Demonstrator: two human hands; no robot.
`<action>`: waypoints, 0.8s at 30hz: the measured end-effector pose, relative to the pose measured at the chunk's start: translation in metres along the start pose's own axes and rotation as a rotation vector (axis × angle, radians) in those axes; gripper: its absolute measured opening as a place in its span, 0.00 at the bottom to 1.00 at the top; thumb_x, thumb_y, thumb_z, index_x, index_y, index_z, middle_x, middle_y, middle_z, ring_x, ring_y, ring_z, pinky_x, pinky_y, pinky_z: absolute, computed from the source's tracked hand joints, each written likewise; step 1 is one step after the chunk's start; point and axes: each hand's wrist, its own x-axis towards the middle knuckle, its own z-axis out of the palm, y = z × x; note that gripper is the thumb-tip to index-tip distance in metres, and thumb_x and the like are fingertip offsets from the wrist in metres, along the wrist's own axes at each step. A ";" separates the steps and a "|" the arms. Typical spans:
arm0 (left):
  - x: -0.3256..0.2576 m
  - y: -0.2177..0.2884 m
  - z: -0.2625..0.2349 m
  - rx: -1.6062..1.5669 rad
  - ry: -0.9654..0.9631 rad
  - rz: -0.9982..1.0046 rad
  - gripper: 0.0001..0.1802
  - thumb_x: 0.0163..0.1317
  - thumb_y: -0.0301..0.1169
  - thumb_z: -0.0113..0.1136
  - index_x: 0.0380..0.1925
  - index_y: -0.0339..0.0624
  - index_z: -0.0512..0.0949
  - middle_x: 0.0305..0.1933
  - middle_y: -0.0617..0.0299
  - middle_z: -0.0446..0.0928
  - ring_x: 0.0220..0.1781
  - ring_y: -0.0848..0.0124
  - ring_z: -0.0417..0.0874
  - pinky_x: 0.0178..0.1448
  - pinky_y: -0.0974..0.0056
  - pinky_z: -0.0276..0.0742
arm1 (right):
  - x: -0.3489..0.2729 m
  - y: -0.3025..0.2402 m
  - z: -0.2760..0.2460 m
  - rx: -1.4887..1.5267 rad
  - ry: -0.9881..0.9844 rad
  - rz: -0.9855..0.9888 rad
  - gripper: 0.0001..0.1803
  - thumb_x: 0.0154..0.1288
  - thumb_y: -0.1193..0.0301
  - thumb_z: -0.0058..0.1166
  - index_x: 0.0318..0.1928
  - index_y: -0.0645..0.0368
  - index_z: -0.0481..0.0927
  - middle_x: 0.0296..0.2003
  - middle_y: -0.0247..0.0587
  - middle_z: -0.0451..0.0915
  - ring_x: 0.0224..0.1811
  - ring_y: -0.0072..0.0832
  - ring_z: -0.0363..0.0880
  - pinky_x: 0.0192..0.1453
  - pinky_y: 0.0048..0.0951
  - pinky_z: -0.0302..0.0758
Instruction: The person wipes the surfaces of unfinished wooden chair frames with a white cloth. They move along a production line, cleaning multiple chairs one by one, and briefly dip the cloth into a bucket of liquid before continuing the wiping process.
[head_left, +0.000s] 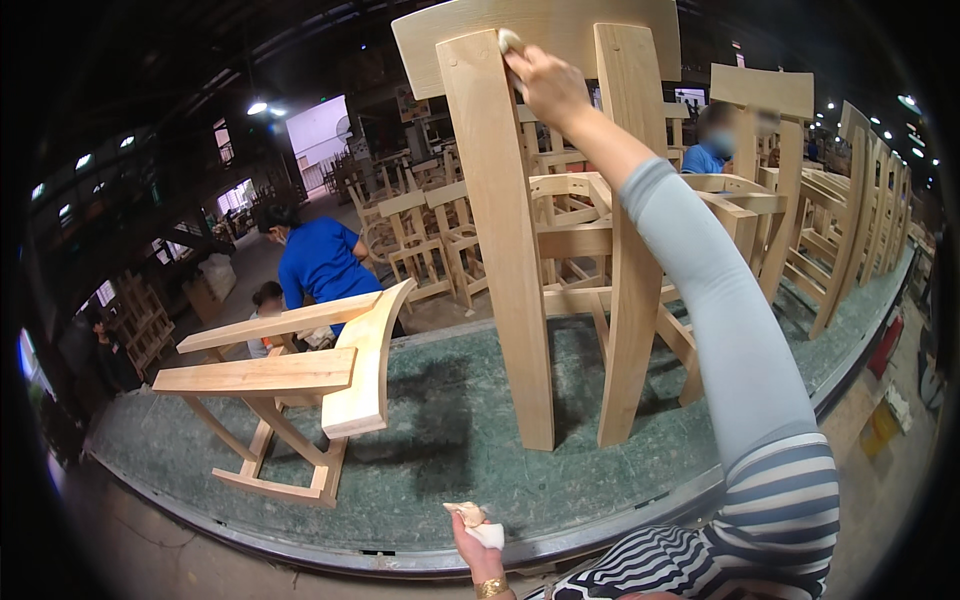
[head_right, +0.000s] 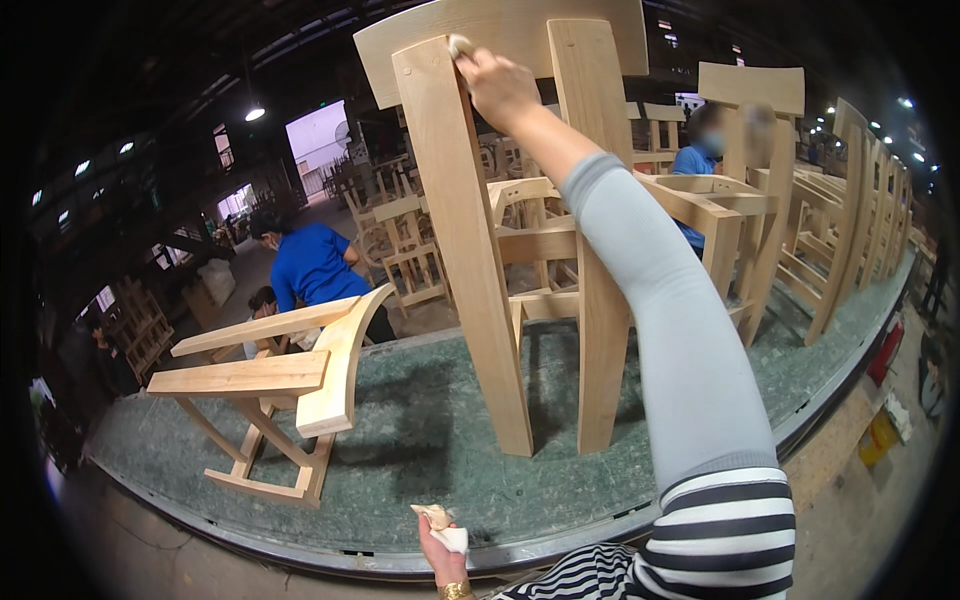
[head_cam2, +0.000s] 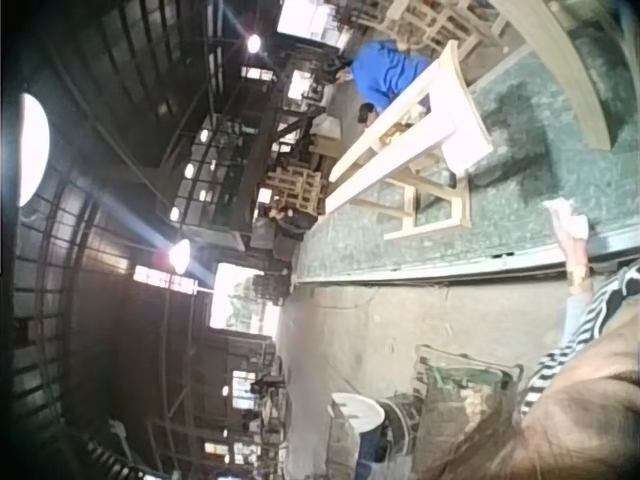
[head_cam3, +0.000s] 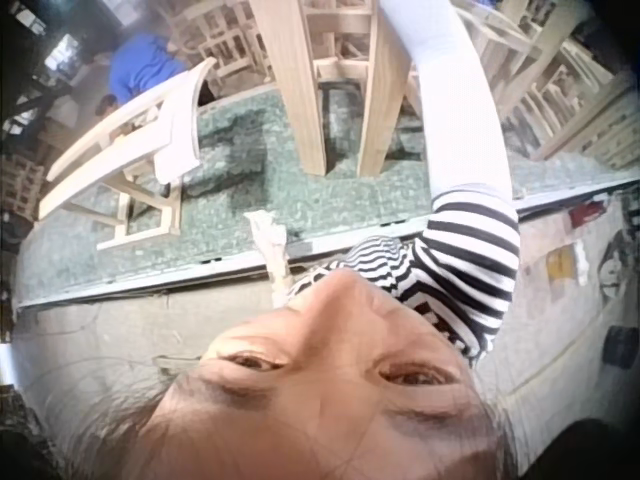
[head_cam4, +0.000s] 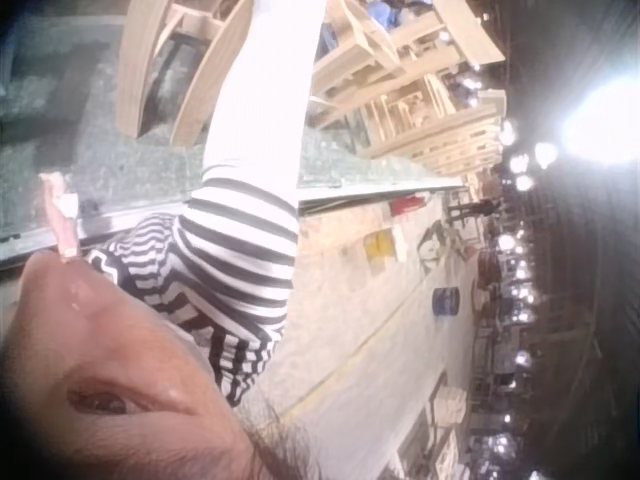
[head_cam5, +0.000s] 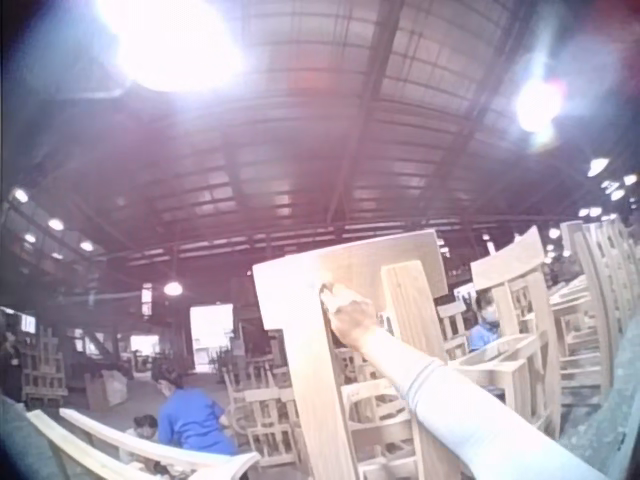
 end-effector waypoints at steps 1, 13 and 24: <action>-0.003 0.001 -0.003 0.005 0.018 -0.007 0.16 0.64 0.46 0.46 0.40 0.46 0.73 0.33 0.64 0.75 0.28 0.72 0.74 0.27 0.67 0.71 | -0.013 -0.004 0.002 -0.014 -0.125 -0.018 0.16 0.58 0.74 0.43 0.47 0.49 0.76 0.41 0.39 0.76 0.41 0.35 0.78 0.43 0.36 0.77; 0.004 0.001 -0.011 0.179 -0.439 0.081 0.21 0.66 0.37 0.42 0.58 0.45 0.65 0.50 0.61 0.70 0.36 0.78 0.70 0.33 0.74 0.70 | 0.041 -0.003 0.001 -0.107 0.319 0.075 0.07 0.53 0.70 0.46 0.30 0.56 0.78 0.25 0.42 0.77 0.27 0.37 0.77 0.30 0.36 0.76; -0.005 -0.031 0.054 0.151 -0.505 -0.497 0.34 0.58 0.51 0.52 0.59 0.43 0.58 0.44 0.60 0.74 0.27 0.76 0.71 0.25 0.73 0.69 | -0.199 -0.034 -0.051 0.816 -0.234 0.409 0.08 0.52 0.72 0.47 0.28 0.61 0.79 0.25 0.54 0.75 0.31 0.49 0.75 0.38 0.45 0.71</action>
